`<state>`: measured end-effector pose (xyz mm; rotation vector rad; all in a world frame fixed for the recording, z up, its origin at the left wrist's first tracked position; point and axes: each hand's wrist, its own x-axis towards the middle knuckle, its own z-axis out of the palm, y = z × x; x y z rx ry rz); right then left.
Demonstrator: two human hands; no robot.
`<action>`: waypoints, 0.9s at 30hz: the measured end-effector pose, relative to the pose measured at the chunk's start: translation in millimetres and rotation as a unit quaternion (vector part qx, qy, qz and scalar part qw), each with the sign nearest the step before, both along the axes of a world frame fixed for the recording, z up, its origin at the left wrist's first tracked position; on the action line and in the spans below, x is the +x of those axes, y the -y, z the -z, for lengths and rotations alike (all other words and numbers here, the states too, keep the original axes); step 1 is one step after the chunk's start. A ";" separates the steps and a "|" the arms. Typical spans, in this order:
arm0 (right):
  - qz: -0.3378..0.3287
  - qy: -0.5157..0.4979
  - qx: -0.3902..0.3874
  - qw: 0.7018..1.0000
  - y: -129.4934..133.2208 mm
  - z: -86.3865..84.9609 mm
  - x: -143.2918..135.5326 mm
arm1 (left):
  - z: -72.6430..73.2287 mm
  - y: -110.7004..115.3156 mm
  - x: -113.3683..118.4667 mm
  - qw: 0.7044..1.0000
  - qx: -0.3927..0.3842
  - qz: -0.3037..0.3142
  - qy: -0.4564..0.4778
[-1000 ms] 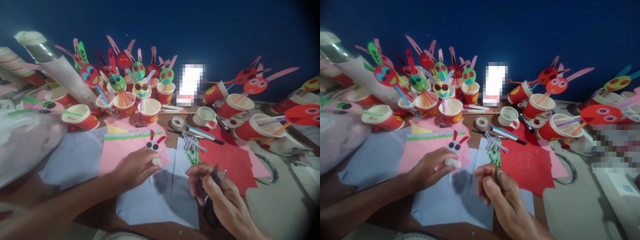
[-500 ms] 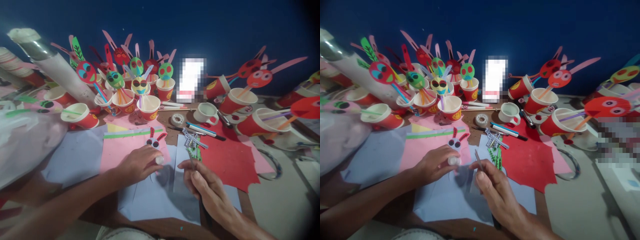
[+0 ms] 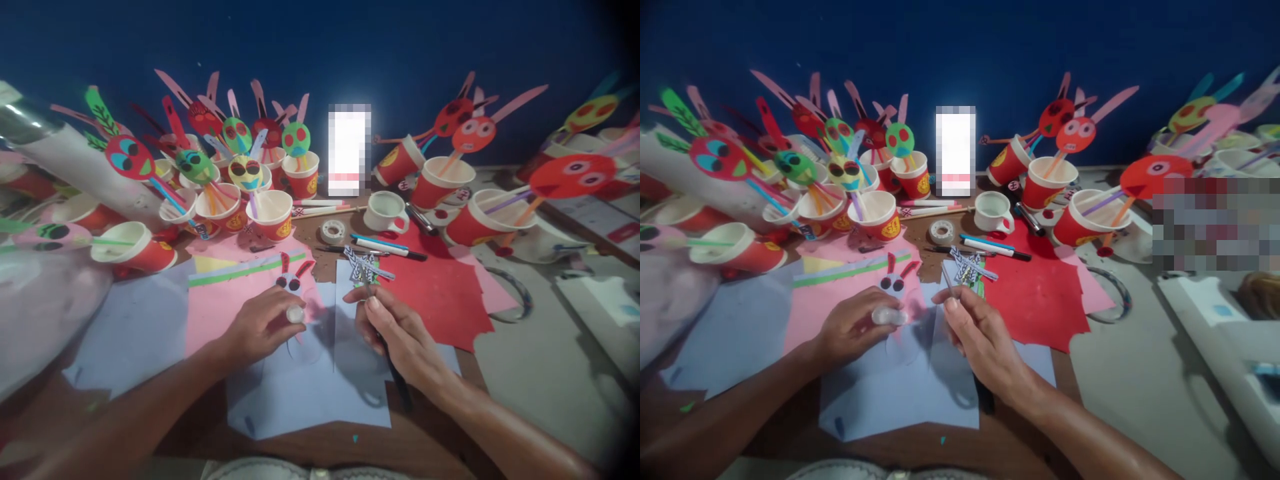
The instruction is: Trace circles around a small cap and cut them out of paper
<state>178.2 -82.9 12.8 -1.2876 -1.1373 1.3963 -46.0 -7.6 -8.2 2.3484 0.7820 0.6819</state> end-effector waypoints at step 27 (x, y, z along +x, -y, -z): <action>-0.095 0.598 0.249 0.756 -1.2 -0.7 3.4 | -15.4 6.5 -3.7 0.859 -0.455 -0.092 0.218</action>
